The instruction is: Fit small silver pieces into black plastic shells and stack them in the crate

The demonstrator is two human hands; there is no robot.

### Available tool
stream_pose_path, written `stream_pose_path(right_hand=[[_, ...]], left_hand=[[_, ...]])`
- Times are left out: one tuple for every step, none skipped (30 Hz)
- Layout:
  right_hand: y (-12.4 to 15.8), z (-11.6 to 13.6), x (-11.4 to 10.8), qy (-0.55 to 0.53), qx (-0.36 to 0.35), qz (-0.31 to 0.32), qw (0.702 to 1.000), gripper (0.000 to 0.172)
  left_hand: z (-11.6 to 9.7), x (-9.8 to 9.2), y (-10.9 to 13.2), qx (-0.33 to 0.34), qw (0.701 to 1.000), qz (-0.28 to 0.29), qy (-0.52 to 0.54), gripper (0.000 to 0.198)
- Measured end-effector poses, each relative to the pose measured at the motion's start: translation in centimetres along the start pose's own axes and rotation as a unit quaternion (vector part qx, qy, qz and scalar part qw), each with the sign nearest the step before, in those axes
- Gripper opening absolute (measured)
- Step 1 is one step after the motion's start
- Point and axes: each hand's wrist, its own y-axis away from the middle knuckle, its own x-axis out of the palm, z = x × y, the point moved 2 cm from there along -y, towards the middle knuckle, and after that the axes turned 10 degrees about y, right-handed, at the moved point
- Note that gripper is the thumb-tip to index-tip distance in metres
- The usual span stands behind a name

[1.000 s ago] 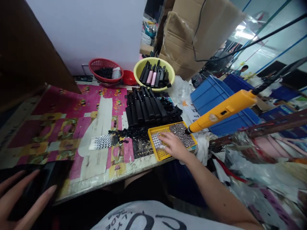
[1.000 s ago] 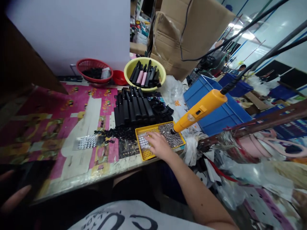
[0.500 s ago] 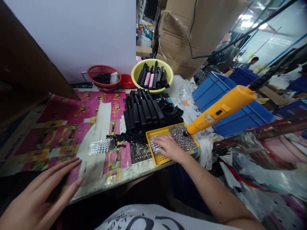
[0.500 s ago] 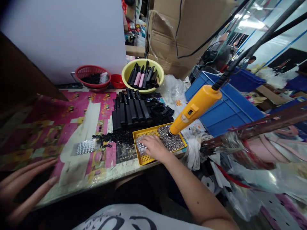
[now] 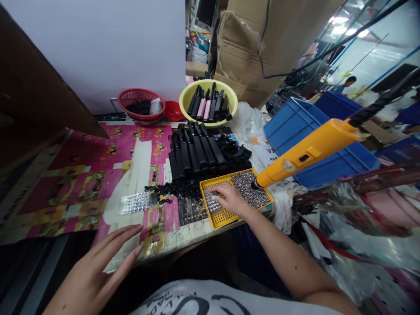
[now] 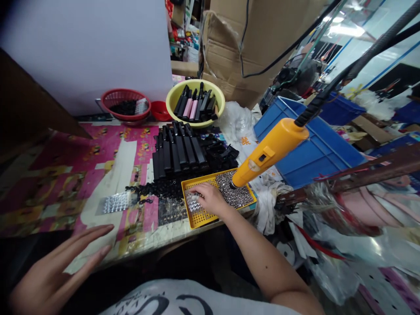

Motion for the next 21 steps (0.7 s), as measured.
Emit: stream_pose_path(right_hand=[[-0.1,-0.1,-0.2,-0.017,0.012,-0.014,1.0,0.032],[-0.3,-0.3,-0.5,-0.039,0.028,-0.032,0.998,0.029],[-0.4,-0.4,-0.8,-0.064,0.047,-0.054,0.995,0.026],[-0.5,-0.5,-1.2,-0.09,0.068,-0.077,0.991,0.024],[-0.7,-0.3,-1.6,-0.112,0.085,-0.102,0.985,0.024],[-0.8,0.1,-1.8,-0.127,0.095,-0.126,0.979,0.024],[-1.0,0.8,-2.0,-0.128,0.093,-0.147,0.976,0.026],[-1.1,1.9,-1.8,-0.115,0.078,-0.158,0.977,0.027],[-1.3,3.2,-1.2,-0.09,0.049,-0.153,0.983,0.028],[-1.3,4.7,-0.3,-0.054,0.005,-0.131,0.99,0.029],[-1.3,6.3,1.1,-0.01,-0.045,-0.094,0.994,0.028],[-1.1,7.8,2.7,0.037,-0.098,-0.044,0.993,0.028],[-0.8,9.1,4.4,0.086,-0.141,0.001,0.986,0.027],[-0.5,10.1,5.9,0.129,-0.165,0.037,0.977,0.024],[-0.3,10.7,7.0,0.157,-0.176,0.063,0.97,0.023],[-0.1,11.1,7.7,0.168,-0.175,0.078,0.967,0.023],[-0.2,11.2,7.9,0.159,-0.169,0.083,0.969,0.023],[-0.4,11.2,7.4,0.137,-0.163,0.079,0.974,0.025],[-0.9,11.0,6.4,0.108,-0.157,0.062,0.98,0.027],[-1.6,10.6,4.9,0.078,-0.148,0.034,0.985,0.028],[-2.5,10.0,3.2,0.05,-0.135,-0.008,0.99,0.029]], left_hand=[[0.3,0.0,0.0,0.01,1.0,0.01,-0.002,0.039],[0.7,0.1,0.0,0.028,0.999,0.02,-0.008,0.04],[0.9,0.1,-0.1,0.049,0.998,0.031,-0.017,0.042],[1.1,0.2,-0.2,0.069,0.997,0.038,-0.026,0.043],[1.1,0.3,-0.4,0.085,0.995,0.044,-0.032,0.043],[1.1,0.4,-0.6,0.093,0.994,0.047,-0.034,0.042],[0.9,0.6,-0.9,0.092,0.994,0.046,-0.031,0.041],[0.7,0.7,-1.2,0.085,0.995,0.043,-0.023,0.039],[0.4,0.9,-1.7,0.073,0.996,0.042,-0.013,0.038],[0.0,1.0,-2.3,0.057,0.998,0.04,0.0,0.037],[-0.4,1.1,-2.9,0.039,0.998,0.038,0.014,0.036],[-0.7,1.0,-3.6,0.024,0.999,0.036,0.027,0.036],[-0.9,0.9,-4.4,0.014,0.998,0.037,0.039,0.036],[-1.1,0.7,-5.2,0.007,0.998,0.038,0.05,0.037],[-1.2,0.4,-6.0,-0.001,0.997,0.038,0.059,0.038],[-1.1,0.2,-6.9,-0.011,0.997,0.039,0.071,0.039],[-1.0,-0.1,-7.7,-0.023,0.995,0.043,0.086,0.039],[-0.8,-0.2,-8.7,-0.038,0.993,0.045,0.107,0.04],[-0.5,-0.3,-9.7,-0.055,0.989,0.044,0.132,0.041],[-0.2,-0.2,-10.8,-0.073,0.984,0.041,0.16,0.042],[0.1,0.0,-12.1,-0.092,0.977,0.036,0.189,0.045]])
